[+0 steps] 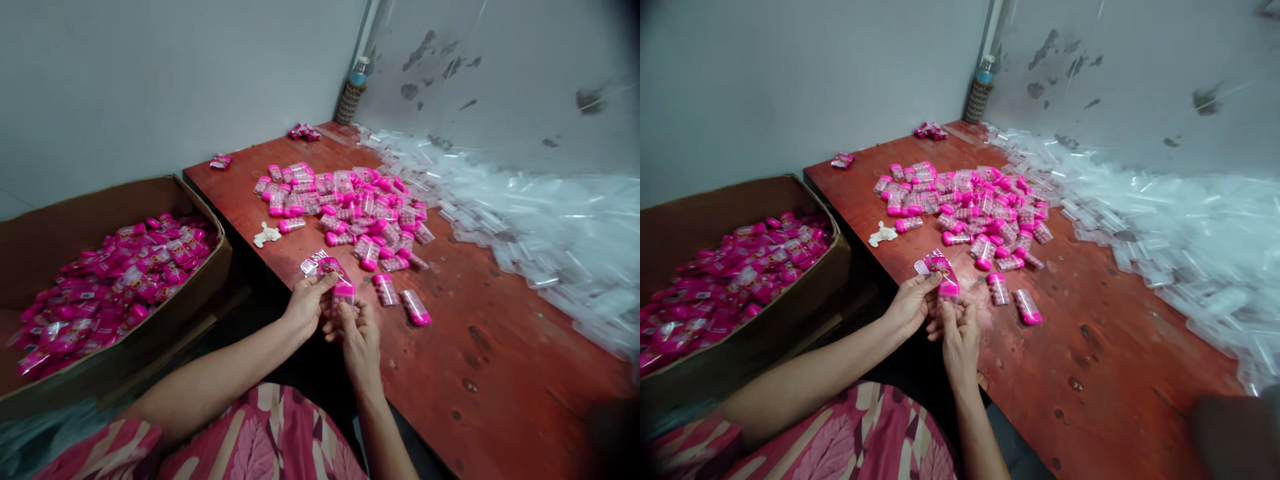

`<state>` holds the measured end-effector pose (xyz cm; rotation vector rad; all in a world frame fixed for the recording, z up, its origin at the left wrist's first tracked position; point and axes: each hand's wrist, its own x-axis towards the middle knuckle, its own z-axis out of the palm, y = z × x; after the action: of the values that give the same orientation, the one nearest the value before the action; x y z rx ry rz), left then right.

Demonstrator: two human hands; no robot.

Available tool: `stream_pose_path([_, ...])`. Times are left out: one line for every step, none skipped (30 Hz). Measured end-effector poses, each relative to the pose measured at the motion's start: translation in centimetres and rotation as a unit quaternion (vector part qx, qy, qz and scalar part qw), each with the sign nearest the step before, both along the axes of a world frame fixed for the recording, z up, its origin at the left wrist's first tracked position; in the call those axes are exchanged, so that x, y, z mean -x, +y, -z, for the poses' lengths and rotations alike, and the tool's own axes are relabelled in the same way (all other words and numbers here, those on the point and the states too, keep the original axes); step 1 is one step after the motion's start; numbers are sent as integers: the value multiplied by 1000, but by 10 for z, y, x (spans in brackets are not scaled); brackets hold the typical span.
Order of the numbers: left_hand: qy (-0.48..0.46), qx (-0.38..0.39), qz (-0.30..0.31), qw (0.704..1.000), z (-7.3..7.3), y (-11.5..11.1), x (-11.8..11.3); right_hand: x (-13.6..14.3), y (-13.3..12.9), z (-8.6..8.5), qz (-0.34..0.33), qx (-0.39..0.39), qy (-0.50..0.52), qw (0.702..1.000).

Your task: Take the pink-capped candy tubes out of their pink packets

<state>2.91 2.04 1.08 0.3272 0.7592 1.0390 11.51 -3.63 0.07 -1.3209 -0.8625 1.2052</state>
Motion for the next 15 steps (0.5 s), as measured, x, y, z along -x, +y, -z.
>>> stream_pose_path([11,-13,13,1000,0,0,1,0,1,1,-13,-3,20,1000])
stream_pose_path([19,-26,25,999,-1,0,3,0,2,3,-21,-4,35,999])
stream_pose_path([23,-38,37,998,-1,0,4,1,2,4,-23,-5,44,999])
stream_pose_path([26,-46,50,997,0,0,5,1,2,5,-21,-6,44,999])
stream_pose_path([29,-50,62,996,0,0,6,1,2,5,-16,-7,38,999])
stream_pose_path([32,-48,69,996,1,1,6,1,2,6,-9,-9,28,1000])
stream_pose_path([36,-45,74,996,2,1,7,2,1,6,0,-10,13,1000])
stream_pose_path([39,-43,78,995,2,2,7,2,1,5,10,-12,-4,1000])
stream_pose_path([42,-42,84,995,3,2,7,2,0,5,20,-13,-23,999])
stream_pose_path([44,-45,94,994,4,3,8,2,0,5,29,-14,-39,999])
stream_pose_path([44,-49,105,992,4,4,9,2,0,5,32,-14,-46,998])
stream_pose_path([44,-54,118,991,4,5,10,1,0,5,27,-13,-38,999])
stream_pose_path([45,-59,133,988,4,7,11,0,0,6,16,-12,-14,1000])
stream_pose_path([48,-66,149,985,4,8,12,0,1,7,1,-9,23,1000])
stream_pose_path([53,-73,168,982,4,9,13,-1,2,8,-15,-6,67,998])
